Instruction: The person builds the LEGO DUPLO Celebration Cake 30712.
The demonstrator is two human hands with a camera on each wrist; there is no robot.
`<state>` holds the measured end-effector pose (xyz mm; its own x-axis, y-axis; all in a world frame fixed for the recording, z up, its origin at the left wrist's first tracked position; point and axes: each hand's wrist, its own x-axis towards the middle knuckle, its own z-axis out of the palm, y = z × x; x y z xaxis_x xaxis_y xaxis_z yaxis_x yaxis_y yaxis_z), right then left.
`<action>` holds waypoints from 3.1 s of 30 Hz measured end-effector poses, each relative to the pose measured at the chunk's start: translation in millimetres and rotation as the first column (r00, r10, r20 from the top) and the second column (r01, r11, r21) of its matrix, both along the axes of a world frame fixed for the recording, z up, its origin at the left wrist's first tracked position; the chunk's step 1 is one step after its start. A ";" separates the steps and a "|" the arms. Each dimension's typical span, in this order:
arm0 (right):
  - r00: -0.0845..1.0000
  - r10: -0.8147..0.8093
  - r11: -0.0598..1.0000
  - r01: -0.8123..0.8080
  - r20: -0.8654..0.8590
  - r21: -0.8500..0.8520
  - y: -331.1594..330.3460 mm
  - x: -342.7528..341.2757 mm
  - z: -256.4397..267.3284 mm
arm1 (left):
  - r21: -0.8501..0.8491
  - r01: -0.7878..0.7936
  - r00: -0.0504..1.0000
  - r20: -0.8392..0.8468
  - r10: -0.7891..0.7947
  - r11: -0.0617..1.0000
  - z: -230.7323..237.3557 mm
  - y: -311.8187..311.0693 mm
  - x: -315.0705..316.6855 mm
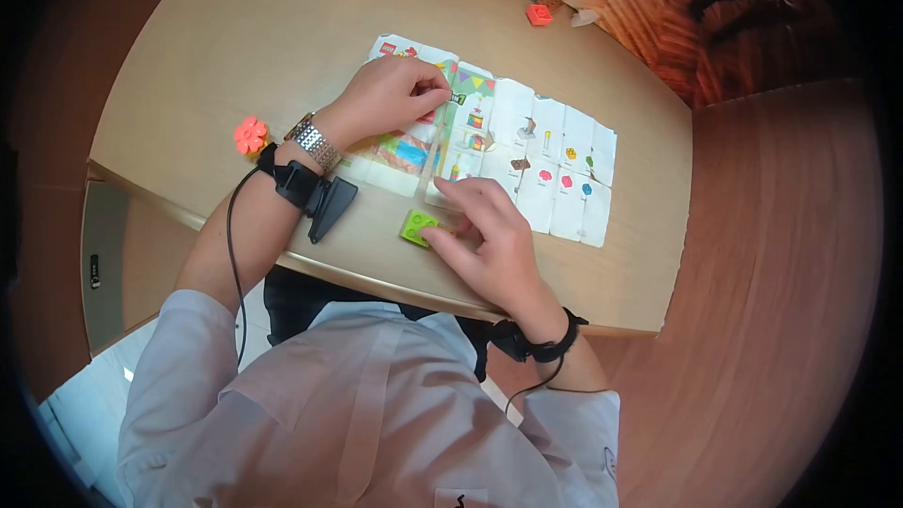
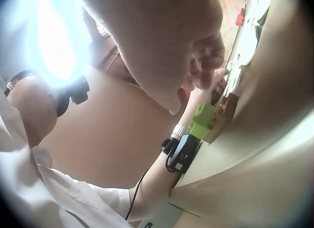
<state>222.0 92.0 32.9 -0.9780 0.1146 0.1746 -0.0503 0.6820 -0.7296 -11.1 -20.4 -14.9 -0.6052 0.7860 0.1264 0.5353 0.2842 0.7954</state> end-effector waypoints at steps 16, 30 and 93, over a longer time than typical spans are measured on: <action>0.955 -0.258 0.957 0.274 0.150 -0.097 36.1 -16.2 -38.2 | 0.011 -0.009 1.000 -0.018 0.009 1.000 -3.9 2.7 -1.3; 0.938 -0.283 0.940 0.313 0.200 -0.134 40.7 -16.4 -39.7 | -0.030 -0.003 1.000 0.009 0.003 1.000 0.4 1.3 1.1; 0.974 -0.213 0.891 0.163 0.073 0.424 28.1 17.0 -17.1 | -0.086 0.041 0.986 -0.158 -0.054 0.996 -0.6 -14.8 -4.4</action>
